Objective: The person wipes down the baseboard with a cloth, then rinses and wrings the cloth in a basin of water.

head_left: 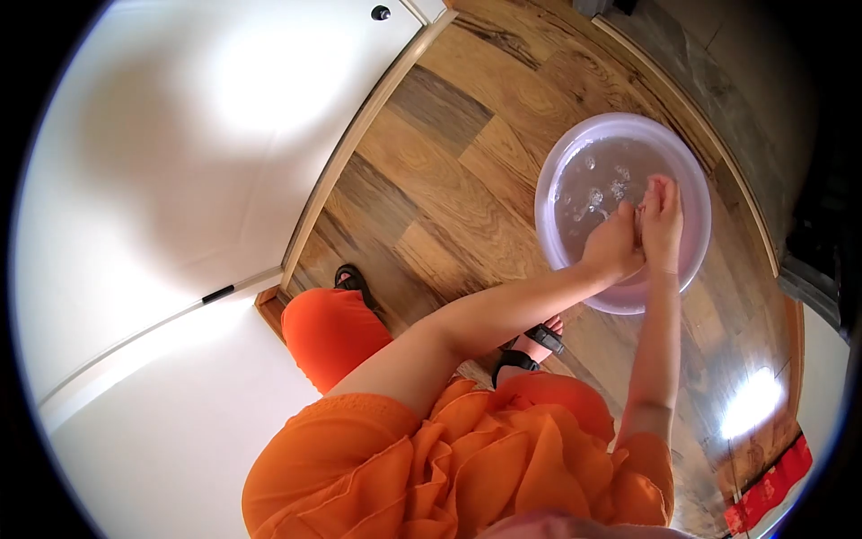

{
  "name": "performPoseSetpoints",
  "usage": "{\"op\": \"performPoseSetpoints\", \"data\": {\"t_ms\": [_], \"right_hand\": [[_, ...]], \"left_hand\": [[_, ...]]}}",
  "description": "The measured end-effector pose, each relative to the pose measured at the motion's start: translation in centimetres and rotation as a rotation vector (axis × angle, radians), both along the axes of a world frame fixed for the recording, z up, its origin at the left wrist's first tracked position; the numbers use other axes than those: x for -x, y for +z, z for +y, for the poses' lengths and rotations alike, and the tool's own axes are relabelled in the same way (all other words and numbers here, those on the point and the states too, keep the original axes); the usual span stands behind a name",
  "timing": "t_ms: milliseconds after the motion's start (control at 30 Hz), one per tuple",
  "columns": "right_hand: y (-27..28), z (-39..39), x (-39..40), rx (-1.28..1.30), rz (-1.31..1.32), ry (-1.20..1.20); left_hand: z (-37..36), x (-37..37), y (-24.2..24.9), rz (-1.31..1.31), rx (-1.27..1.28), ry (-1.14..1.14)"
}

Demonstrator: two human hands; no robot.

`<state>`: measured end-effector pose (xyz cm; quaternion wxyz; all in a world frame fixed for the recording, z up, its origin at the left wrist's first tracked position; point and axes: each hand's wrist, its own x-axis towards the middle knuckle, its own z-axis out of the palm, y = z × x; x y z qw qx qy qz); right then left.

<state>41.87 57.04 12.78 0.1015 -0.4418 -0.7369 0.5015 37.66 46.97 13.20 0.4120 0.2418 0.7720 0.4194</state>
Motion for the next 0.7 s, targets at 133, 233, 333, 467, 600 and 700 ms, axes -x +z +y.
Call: {"op": "performPoseSetpoints", "data": {"t_ms": [133, 233, 333, 467, 600, 700], "right_hand": [[2.7, 3.6, -1.8, 0.664, 0.52, 0.188], [3.7, 2.1, -1.4, 0.8, 0.8, 0.051], [4.4, 2.0, -1.2, 0.978, 0.804, 0.004], [5.8, 2.2, -0.6, 0.906, 0.569, 0.013], [4.6, 2.2, -0.2, 0.661, 0.356, -0.022], [3.3, 1.8, -0.1, 0.475, 0.255, -0.088]], "left_hand": [[0.0, 2.3, 3.5, -1.051, -0.163, 0.117], [0.2, 1.5, 3.5, -1.833, -0.354, 0.073], [-0.2, 0.3, 3.9, -1.93, -0.493, 0.088], [-0.4, 0.5, 3.4, -1.56, -0.357, 0.043], [0.3, 1.0, 2.8, -1.01, -0.234, -0.002], [0.7, 0.1, 1.4, -0.65, -0.212, 0.04]]}}
